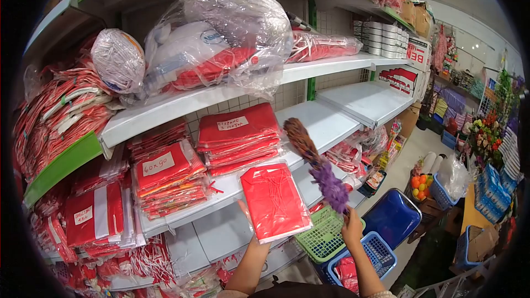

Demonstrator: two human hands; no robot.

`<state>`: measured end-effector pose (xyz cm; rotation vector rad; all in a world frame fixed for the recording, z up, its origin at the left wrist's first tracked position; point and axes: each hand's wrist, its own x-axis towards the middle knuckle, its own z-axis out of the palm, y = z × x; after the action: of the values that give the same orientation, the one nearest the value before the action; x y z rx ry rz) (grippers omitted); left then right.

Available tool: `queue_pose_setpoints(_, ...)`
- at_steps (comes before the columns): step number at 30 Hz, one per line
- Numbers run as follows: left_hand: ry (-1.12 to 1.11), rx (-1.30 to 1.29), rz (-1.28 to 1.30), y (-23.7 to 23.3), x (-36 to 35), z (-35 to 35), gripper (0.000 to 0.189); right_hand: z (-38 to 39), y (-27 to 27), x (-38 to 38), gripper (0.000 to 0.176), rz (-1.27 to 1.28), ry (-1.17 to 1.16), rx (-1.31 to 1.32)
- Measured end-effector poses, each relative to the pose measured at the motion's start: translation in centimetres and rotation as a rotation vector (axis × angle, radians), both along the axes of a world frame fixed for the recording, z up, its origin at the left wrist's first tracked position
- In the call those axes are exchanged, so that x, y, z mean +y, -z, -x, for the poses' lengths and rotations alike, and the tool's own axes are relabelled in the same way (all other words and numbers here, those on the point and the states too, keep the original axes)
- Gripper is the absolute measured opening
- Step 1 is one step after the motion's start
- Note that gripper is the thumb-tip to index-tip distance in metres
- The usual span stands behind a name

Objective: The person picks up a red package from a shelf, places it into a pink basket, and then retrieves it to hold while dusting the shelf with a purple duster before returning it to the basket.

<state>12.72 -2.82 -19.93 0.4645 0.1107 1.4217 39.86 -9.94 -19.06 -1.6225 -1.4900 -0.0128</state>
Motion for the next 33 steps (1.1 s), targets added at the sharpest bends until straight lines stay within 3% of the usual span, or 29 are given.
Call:
queue_pose_setpoints(5,0.119,0.011,-0.002,-0.7,0.8,-2.5,0.051,-2.6,-0.2,-3.8,0.026,0.033,0.069,0.307)
queue_pose_setpoints(9,0.203,0.025,-0.013,-1.2,1.4,-4.6,0.052,-2.1,-1.9,-6.0,0.023,-0.124,-0.08,-0.029)
queue_pose_setpoints(11,0.235,0.031,-0.014,-1.4,1.6,-5.2,0.053,-0.4,-4.3,-7.6,0.023,0.054,-0.046,-0.245)
queue_pose_setpoints(16,0.274,0.018,-0.026,-1.6,1.9,-6.0,0.054,-0.2,-5.7,-9.7,0.02,0.057,-0.204,-0.233)
queue_pose_setpoints(19,0.259,-0.02,-0.03,-2.1,2.4,-6.0,0.055,-1.5,-4.2,-9.8,0.031,0.016,-0.083,-0.26)
queue_pose_setpoints(23,0.236,-0.078,-0.035,-2.9,3.3,-6.0,0.056,-2.2,-3.8,-9.4,0.034,-0.063,0.073,-0.15)
queue_pose_setpoints(28,0.268,-0.046,-0.033,-2.6,3.8,-6.5,0.057,-1.8,-3.7,-10.5,0.035,-0.051,-0.163,-0.272)
queue_pose_setpoints(33,0.295,-0.005,-0.026,-2.0,3.9,-6.9,0.058,-2.4,-2.9,-10.4,0.038,-0.053,0.011,-0.17)
